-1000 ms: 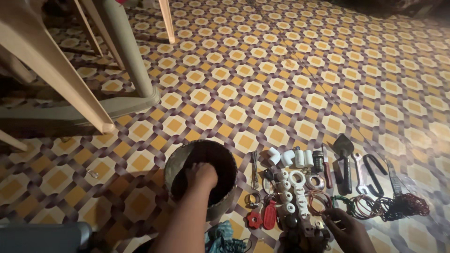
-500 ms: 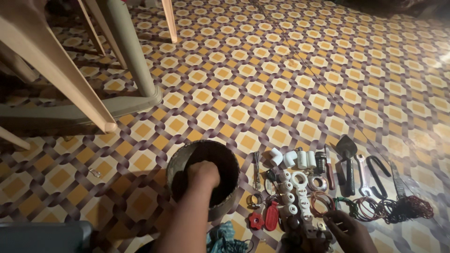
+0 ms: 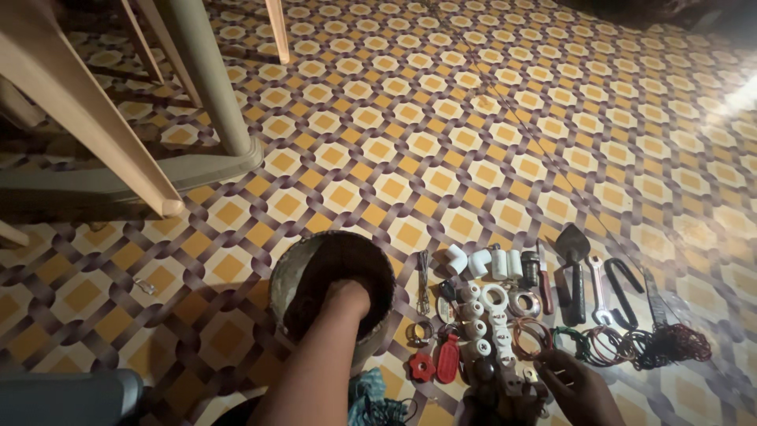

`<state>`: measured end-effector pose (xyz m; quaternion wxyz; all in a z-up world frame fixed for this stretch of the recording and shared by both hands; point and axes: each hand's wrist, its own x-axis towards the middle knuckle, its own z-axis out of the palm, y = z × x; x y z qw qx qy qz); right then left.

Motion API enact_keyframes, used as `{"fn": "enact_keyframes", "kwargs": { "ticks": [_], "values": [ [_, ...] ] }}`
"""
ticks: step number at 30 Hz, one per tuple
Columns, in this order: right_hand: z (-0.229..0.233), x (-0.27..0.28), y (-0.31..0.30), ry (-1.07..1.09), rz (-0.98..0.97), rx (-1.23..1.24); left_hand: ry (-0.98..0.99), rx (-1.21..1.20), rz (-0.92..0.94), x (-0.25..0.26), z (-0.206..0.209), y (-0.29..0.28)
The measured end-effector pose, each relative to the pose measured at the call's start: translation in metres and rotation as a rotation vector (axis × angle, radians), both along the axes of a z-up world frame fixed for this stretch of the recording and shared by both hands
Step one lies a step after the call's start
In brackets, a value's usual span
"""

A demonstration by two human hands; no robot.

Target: The person sits on a tiled floor and organizes various electrical components and tools laid out in front of them. They reach into a bucket to retrieve red wire, then unwind and coil the wire by hand, placing it with other items on the floor.

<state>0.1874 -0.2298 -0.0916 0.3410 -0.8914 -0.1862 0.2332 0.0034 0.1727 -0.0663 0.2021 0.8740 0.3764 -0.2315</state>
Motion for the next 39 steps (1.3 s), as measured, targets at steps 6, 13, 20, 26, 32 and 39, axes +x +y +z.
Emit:
{"fn": "enact_keyframes", "kwargs": {
  "ticks": [6,13,20,26,32,39],
  "values": [
    [-0.008,0.004,-0.004,-0.021,0.001,0.002,-0.23,-0.097,0.169,-0.014,0.025,0.041],
    [-0.029,0.013,-0.012,-0.055,0.039,0.072,-0.838,-1.092,0.835,-0.033,0.065,0.061],
    [-0.033,0.018,-0.015,-0.008,0.03,0.02,-0.405,-0.154,0.546,-0.049,0.082,0.048],
    [-0.045,0.027,-0.014,0.007,0.056,-0.01,-0.109,0.181,0.298,-0.052,0.05,0.039],
    [-0.045,0.031,-0.013,-0.018,0.081,-0.066,-0.135,0.238,0.202,-0.038,0.036,0.032],
    [-0.032,0.019,-0.011,-0.024,0.068,-0.043,0.03,0.065,-0.149,0.003,-0.02,0.015]
  ]
}}
